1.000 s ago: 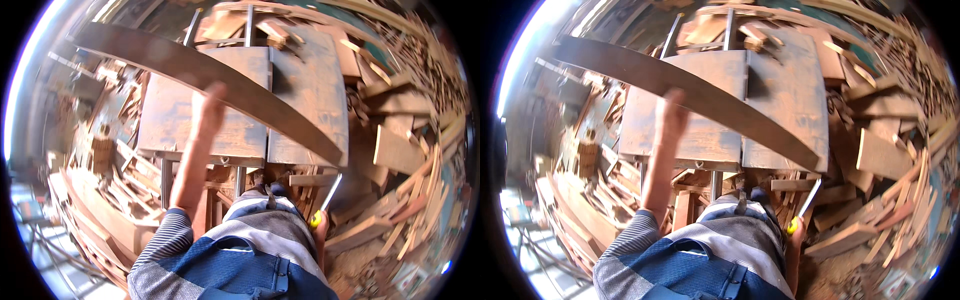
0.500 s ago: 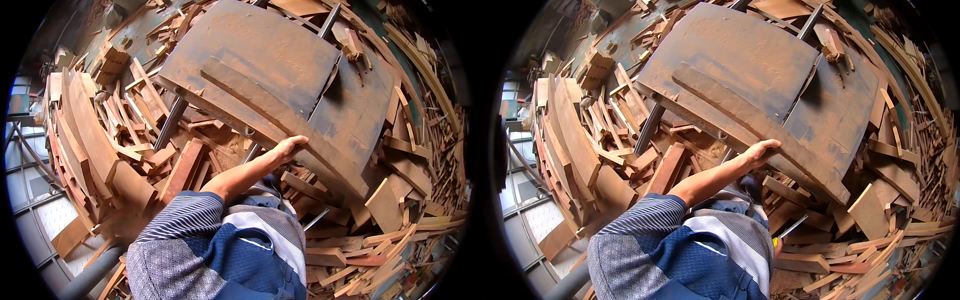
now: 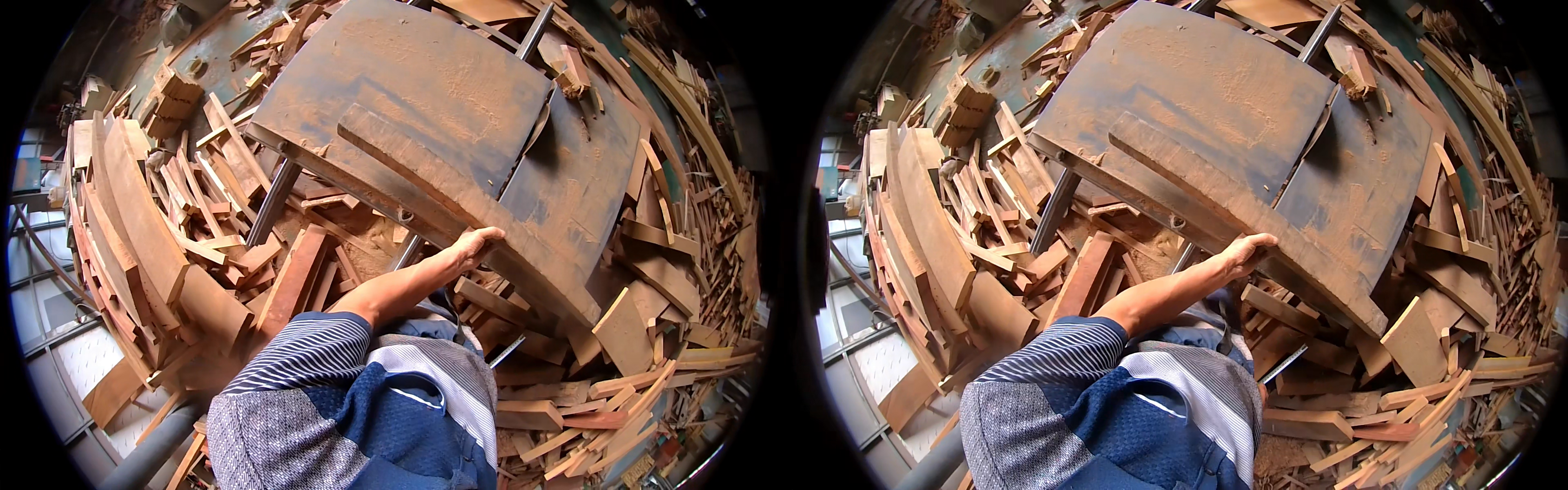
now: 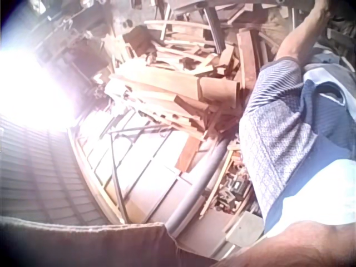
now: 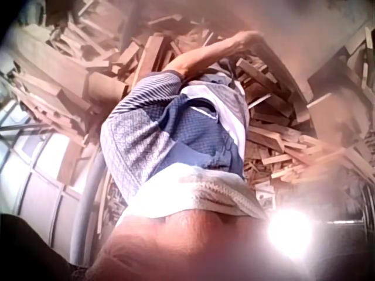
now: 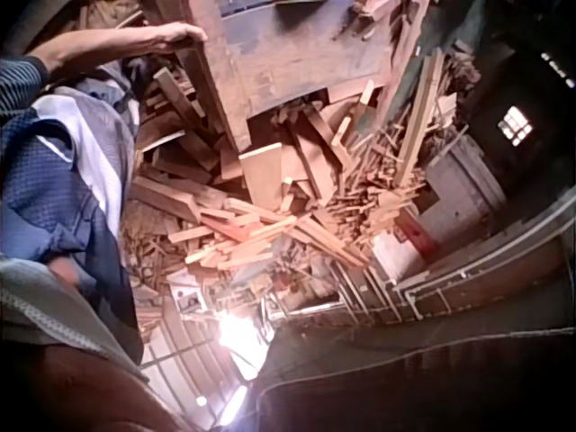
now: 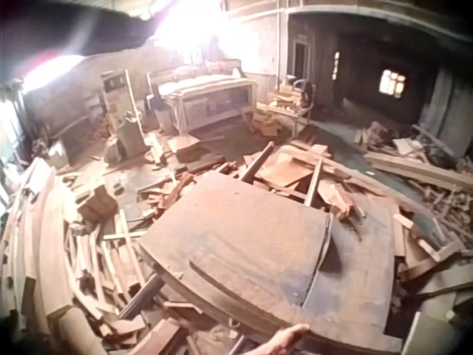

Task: The person measures lengths of wood using a tape measure and moves various wooden boards around a table saw in a workshop environment.

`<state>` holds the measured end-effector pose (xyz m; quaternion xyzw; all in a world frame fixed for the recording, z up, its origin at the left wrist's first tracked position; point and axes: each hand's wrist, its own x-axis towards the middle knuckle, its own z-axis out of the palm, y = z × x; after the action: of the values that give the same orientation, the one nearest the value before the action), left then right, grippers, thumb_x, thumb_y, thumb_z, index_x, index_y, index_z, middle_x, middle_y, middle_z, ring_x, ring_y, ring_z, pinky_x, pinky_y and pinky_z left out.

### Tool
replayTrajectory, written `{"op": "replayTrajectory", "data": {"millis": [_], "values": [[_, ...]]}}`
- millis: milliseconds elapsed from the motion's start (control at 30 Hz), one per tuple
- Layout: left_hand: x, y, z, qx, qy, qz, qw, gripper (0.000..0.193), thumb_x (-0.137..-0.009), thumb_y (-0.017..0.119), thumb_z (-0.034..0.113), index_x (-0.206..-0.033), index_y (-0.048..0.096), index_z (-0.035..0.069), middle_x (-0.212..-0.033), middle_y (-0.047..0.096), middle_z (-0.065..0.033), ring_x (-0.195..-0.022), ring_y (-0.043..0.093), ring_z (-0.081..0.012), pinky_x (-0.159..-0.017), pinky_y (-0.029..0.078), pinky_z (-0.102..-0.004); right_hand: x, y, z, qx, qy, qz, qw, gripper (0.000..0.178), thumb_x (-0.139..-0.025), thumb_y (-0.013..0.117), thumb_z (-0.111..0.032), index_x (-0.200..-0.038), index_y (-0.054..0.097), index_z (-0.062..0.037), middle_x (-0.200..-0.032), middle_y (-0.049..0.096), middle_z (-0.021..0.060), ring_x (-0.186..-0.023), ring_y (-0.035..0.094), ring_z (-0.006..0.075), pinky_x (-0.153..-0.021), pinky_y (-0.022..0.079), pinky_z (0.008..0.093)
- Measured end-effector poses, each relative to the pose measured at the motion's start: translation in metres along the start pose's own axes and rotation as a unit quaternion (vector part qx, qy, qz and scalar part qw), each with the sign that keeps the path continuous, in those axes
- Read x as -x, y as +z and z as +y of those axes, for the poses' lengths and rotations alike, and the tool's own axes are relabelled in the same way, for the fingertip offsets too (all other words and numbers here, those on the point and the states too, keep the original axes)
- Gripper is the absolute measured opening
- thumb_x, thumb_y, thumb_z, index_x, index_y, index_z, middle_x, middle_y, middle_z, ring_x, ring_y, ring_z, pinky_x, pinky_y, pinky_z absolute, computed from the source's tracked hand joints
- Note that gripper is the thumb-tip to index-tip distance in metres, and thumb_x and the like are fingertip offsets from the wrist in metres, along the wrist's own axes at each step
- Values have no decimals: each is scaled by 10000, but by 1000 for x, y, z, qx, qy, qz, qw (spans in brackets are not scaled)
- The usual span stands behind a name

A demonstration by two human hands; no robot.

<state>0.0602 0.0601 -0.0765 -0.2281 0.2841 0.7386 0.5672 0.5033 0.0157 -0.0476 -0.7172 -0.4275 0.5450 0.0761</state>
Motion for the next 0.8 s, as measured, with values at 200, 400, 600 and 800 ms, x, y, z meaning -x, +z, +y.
{"op": "replayTrajectory", "data": {"millis": [200, 400, 600, 800], "values": [[-2, -13, -9, 11, -37, -44, 998, 25, -884, 742, -2, -885, 719, 8, -921, 721, -90, -930, 694, -196, -914, 583, -324, 2, -1, 0, 9, -1, 2, 1000, 258, -1035, 606, -277, -1057, 679, -30, -903, 648, 69, -838, 646, 190, -768, 534, 349], [3, -15, -6, -27, -110, -89, 990, 30, -852, 727, -41, -878, 718, -32, -912, 728, -97, -949, 695, -210, -941, 563, -317, 4, 2, -4, 13, -7, 2, 1000, 257, -1036, 606, -275, -1048, 681, -30, -904, 650, 65, -836, 643, 187, -769, 532, 345], [20, -4, -1, -76, -68, -175, 979, 233, -836, 737, -72, -1069, 735, -67, -1060, 759, -121, -1005, 699, -235, -986, 549, -358, 1, 5, -9, 18, -11, 3, 1000, 256, -1036, 607, -273, -1038, 684, -29, -905, 651, 62, -834, 640, 184, -770, 530, 342], [44, 13, 14, -179, 9, -262, 948, 394, -843, 748, -86, -1233, 725, -36, -1093, 744, -94, -981, 673, -215, -866, 538, -346, -10, 16, -12, 25, -9, 3, 1000, 255, -1036, 607, -271, -1029, 686, -29, -906, 653, 59, -832, 638, 180, -771, 528, 339]]}}
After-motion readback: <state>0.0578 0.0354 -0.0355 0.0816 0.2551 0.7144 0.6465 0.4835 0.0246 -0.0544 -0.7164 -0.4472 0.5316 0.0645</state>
